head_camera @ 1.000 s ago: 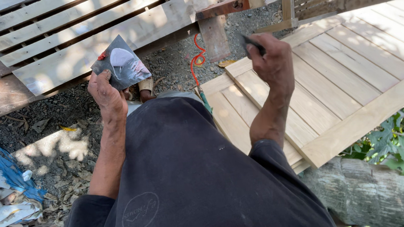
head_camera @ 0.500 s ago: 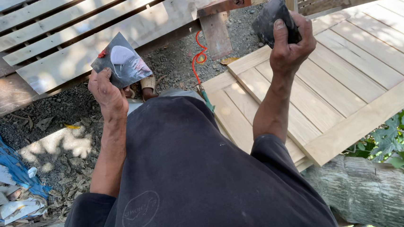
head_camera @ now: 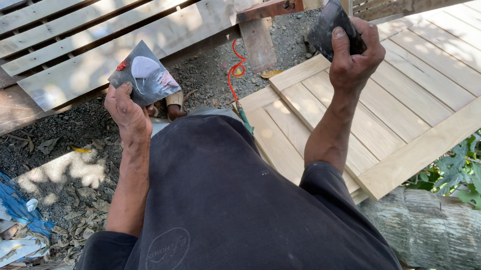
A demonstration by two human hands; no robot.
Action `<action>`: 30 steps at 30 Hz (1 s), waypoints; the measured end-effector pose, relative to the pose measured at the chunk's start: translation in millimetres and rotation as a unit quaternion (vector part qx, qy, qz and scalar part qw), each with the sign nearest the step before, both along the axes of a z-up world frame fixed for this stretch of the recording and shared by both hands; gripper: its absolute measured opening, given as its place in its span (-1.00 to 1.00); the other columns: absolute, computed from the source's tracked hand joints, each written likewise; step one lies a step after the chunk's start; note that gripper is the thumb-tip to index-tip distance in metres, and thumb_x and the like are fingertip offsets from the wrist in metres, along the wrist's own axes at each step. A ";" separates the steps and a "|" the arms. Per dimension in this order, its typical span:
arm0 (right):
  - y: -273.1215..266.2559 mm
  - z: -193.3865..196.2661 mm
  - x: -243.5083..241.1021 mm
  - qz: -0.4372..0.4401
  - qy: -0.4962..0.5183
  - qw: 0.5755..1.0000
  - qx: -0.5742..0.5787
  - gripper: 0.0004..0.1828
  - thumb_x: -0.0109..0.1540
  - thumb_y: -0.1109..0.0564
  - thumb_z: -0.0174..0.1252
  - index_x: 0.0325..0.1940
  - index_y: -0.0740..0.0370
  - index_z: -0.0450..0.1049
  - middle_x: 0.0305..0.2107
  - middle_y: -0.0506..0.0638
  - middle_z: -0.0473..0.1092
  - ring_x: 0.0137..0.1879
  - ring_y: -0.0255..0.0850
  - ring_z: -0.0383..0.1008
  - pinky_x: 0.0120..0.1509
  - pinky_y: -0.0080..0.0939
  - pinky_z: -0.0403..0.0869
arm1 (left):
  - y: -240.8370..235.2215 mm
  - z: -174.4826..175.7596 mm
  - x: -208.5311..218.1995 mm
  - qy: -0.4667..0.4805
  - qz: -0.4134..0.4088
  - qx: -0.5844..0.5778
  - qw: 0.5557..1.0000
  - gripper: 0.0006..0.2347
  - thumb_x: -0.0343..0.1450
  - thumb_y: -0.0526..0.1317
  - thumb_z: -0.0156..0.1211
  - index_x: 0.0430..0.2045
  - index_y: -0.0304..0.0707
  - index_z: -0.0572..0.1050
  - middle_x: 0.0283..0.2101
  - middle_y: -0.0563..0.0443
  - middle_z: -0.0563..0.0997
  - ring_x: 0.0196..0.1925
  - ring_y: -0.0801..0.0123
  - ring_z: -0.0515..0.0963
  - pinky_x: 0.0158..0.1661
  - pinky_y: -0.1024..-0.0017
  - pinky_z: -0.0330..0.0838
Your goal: The person sands a wooden pallet structure using a sanding block and sandpaper. They work on multiple planks, moving along the surface to smooth the wood. The person also handles a small plastic bag containing sandpaper sheets.
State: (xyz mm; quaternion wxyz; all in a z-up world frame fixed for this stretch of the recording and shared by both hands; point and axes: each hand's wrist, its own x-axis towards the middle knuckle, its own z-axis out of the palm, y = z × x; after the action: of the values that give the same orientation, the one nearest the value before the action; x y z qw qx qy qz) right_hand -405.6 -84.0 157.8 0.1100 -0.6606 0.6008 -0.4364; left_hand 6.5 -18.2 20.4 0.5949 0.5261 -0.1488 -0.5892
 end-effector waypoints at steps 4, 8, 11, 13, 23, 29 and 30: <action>4.3 10.3 -2.0 0.009 0.005 0.999 0.045 -0.86 0.40 0.24 0.26 -0.02 0.39 0.52 -0.29 0.09 0.54 -0.18 -0.22 0.54 -0.03 -0.24 0.51 | 0.7 -4.0 0.5 0.002 0.001 0.010 1.000 -0.73 0.44 -0.29 -0.10 -0.07 -0.46 0.48 -0.33 0.07 0.56 -0.48 0.56 0.50 -0.62 0.53 0.35; 0.8 20.8 -2.2 0.024 0.037 0.996 0.072 -0.86 0.41 0.24 0.27 -0.02 0.40 0.53 -0.32 0.08 0.53 -0.22 -0.23 0.54 -0.08 -0.26 0.50 | 0.7 -11.8 2.2 0.006 -0.004 0.013 1.000 -0.75 0.46 -0.29 -0.10 -0.08 -0.45 0.46 -0.35 0.08 0.54 -0.50 0.57 0.48 -0.62 0.54 0.34; -1.0 26.8 -9.8 0.024 0.030 0.993 0.112 -0.87 0.39 0.25 0.27 -0.03 0.39 0.56 -0.35 0.06 0.52 -0.28 -0.26 0.51 -0.17 -0.29 0.45 | 2.2 -18.9 2.4 0.013 -0.002 -0.008 1.000 -0.73 0.45 -0.30 -0.09 -0.05 -0.47 0.46 -0.28 0.05 0.57 -0.38 0.55 0.54 -0.52 0.52 0.43; -2.8 32.5 -20.3 0.031 0.024 0.989 0.144 -0.87 0.39 0.26 0.29 -0.03 0.39 0.56 -0.36 0.04 0.52 -0.29 -0.28 0.49 -0.21 -0.32 0.43 | 3.5 -21.9 3.0 0.012 -0.011 -0.036 0.999 -0.73 0.49 -0.30 -0.09 -0.03 -0.51 0.47 -0.22 0.00 0.59 -0.27 0.53 0.58 -0.31 0.49 0.55; -38.8 24.4 26.6 0.075 0.021 0.963 0.258 -0.83 0.29 0.22 0.29 -0.11 0.41 0.57 -0.41 0.04 0.49 -0.33 -0.26 0.48 -0.23 -0.26 0.45 | -5.4 -11.8 -2.2 0.031 -0.021 0.000 0.999 -0.69 0.45 -0.28 -0.10 0.00 -0.50 0.45 -0.28 0.06 0.57 -0.39 0.55 0.55 -0.49 0.52 0.48; 36.6 -36.3 108.2 0.060 0.083 0.994 0.036 -0.89 0.29 0.29 0.27 -0.13 0.33 0.49 -0.32 0.16 0.50 -0.24 -0.01 0.60 -0.12 -0.14 0.55 | -9.0 0.2 16.4 -0.029 0.044 -0.004 0.999 -0.63 0.30 -0.26 -0.12 -0.05 -0.44 0.47 -0.10 -0.02 0.63 -0.03 0.45 0.65 0.03 0.51 0.62; 41.6 -42.9 107.7 0.038 0.079 0.995 0.044 -0.89 0.28 0.29 0.27 -0.14 0.33 0.50 -0.34 0.17 0.49 -0.27 0.00 0.58 -0.14 -0.15 0.53 | -7.2 0.8 20.5 -0.029 0.051 -0.025 0.998 -0.69 0.40 -0.27 -0.09 -0.07 -0.52 0.46 -0.13 -0.05 0.57 -0.06 0.40 0.59 0.02 0.47 0.58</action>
State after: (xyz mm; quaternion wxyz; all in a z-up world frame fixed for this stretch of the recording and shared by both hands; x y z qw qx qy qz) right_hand -297.9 -42.4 114.9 0.1080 -0.7099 0.6007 -0.3516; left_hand 27.0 -25.4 21.2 0.6326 0.5346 -0.1541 -0.5387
